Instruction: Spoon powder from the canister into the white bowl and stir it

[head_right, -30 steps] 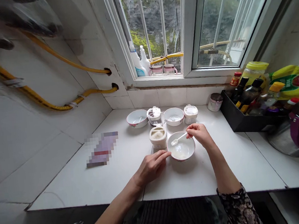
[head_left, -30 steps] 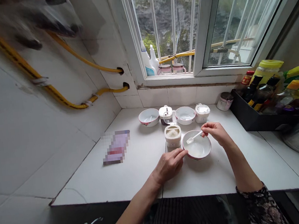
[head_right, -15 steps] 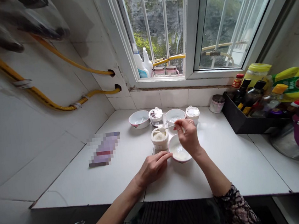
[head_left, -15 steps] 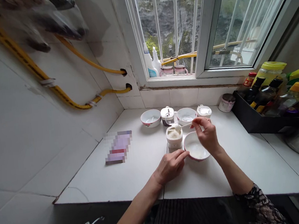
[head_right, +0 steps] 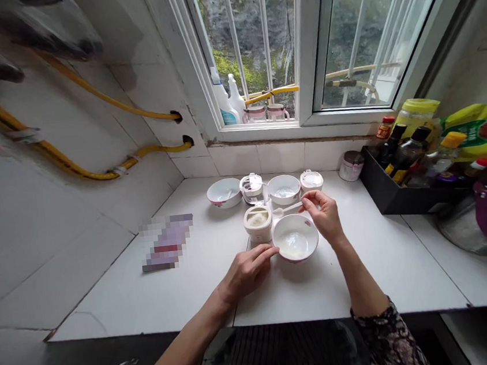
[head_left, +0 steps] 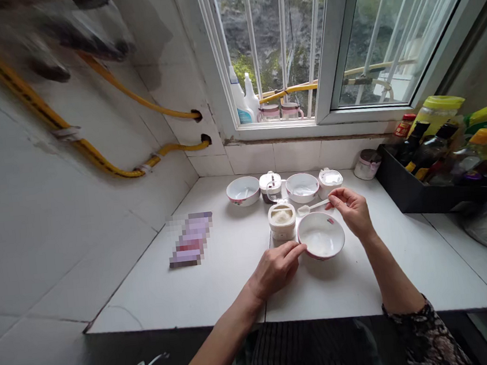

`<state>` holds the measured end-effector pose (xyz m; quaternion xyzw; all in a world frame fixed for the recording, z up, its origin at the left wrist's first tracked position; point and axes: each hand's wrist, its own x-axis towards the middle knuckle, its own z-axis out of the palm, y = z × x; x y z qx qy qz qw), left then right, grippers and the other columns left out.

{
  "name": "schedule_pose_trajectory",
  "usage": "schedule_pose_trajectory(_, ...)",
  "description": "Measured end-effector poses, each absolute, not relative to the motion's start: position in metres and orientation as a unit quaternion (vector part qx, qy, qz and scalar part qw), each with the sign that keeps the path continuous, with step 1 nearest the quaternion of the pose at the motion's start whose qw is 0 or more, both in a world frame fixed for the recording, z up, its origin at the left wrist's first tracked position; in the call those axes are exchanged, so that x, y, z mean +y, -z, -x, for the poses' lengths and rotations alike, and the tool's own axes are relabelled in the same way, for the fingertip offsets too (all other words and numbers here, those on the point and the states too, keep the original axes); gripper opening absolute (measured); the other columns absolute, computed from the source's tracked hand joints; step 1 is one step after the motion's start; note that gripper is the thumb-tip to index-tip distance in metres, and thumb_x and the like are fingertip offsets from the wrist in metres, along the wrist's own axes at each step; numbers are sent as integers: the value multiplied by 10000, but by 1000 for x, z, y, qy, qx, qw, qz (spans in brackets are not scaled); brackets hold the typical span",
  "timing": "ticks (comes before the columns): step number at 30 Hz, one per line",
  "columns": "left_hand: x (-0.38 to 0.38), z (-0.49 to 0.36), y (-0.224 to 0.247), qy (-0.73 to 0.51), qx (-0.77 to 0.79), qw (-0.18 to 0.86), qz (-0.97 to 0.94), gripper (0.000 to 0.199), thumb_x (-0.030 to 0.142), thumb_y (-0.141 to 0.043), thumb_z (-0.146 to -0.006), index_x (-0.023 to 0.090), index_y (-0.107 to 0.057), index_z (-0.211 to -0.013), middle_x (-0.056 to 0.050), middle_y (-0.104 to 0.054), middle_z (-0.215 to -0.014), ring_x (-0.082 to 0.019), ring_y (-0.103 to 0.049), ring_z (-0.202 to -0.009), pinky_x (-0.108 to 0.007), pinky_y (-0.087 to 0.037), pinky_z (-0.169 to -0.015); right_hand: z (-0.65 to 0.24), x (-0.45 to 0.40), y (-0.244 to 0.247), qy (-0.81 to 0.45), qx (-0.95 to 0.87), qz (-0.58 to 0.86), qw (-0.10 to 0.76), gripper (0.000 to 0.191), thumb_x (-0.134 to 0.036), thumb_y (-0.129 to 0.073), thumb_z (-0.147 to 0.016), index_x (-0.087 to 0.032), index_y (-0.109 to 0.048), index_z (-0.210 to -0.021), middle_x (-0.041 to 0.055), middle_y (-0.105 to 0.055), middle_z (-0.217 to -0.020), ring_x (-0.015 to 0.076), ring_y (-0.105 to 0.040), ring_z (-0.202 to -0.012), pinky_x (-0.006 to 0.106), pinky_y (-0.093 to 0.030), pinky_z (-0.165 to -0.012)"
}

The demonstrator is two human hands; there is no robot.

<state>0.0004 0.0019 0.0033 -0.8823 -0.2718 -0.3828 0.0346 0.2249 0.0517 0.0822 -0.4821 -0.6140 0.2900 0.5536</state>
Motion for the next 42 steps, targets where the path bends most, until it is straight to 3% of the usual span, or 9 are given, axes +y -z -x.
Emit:
schedule_pose_trajectory(5,1,0,-7,382,-270,34,883,345,46,-376,-908,128,-566,-1185,-109,-689,-1002,-160,-683,-865,-236,-580,-672,-247,52,-82,-258,-723,501,400,130,-272,-544,-853,-198,-600,-762,-4,-663,-613,167,-610,-635,310,-440,-709)
schedule_pose_trajectory(9,1,0,-7,391,-266,45,880,329,49,-385,-914,129,-565,-1178,-107,-691,-1002,-159,-687,-859,-227,-578,-659,-236,51,-73,-139,-781,495,354,125,-123,-539,-850,-194,-628,-797,6,-684,-654,170,-603,-674,368,-418,-836)
schedule_pose_trajectory(15,2,1,-4,394,-264,46,879,325,42,-397,-913,132,-568,-1175,-103,-688,-988,-153,-688,-840,-225,-576,-654,-237,50,-70,-197,-842,410,289,180,-76,-556,-865,-194,-688,-836,26,-720,-755,166,-609,-734,305,-459,-727)
schedule_pose_trajectory(22,2,1,-2,393,-261,41,881,337,42,-416,-922,141,-556,-1212,-106,-687,-996,-148,-686,-849,-213,-572,-651,-237,51,-71,-145,-817,427,360,176,-58,-548,-882,-176,-676,-853,34,-715,-747,169,-588,-753,343,-454,-803)
schedule_pose_trajectory(27,2,3,-1,392,-258,35,882,345,43,-416,-925,141,-551,-1228,-110,-689,-1009,-148,-688,-873,-207,-573,-673,-237,48,-72,-215,-841,408,284,200,-39,-556,-859,-181,-692,-826,33,-690,-785,151,-594,-745,287,-480,-723)
schedule_pose_trajectory(32,1,4,-1,385,-260,28,885,345,38,-412,-925,137,-556,-1223,-116,-689,-1017,-155,-691,-889,-215,-578,-694,-235,46,-75,-213,-814,422,337,172,-76,-554,-881,-176,-686,-834,39,-690,-773,156,-589,-771,295,-481,-735)
schedule_pose_trajectory(42,1,6,-1,384,-262,23,885,388,55,-386,-943,148,-535,-1288,-115,-693,-1014,-157,-696,-892,-215,-579,-705,-247,36,-95,-335,-808,392,284,153,-66,-560,-794,-168,-674,-805,13,-672,-749,127,-594,-699,248,-480,-653)
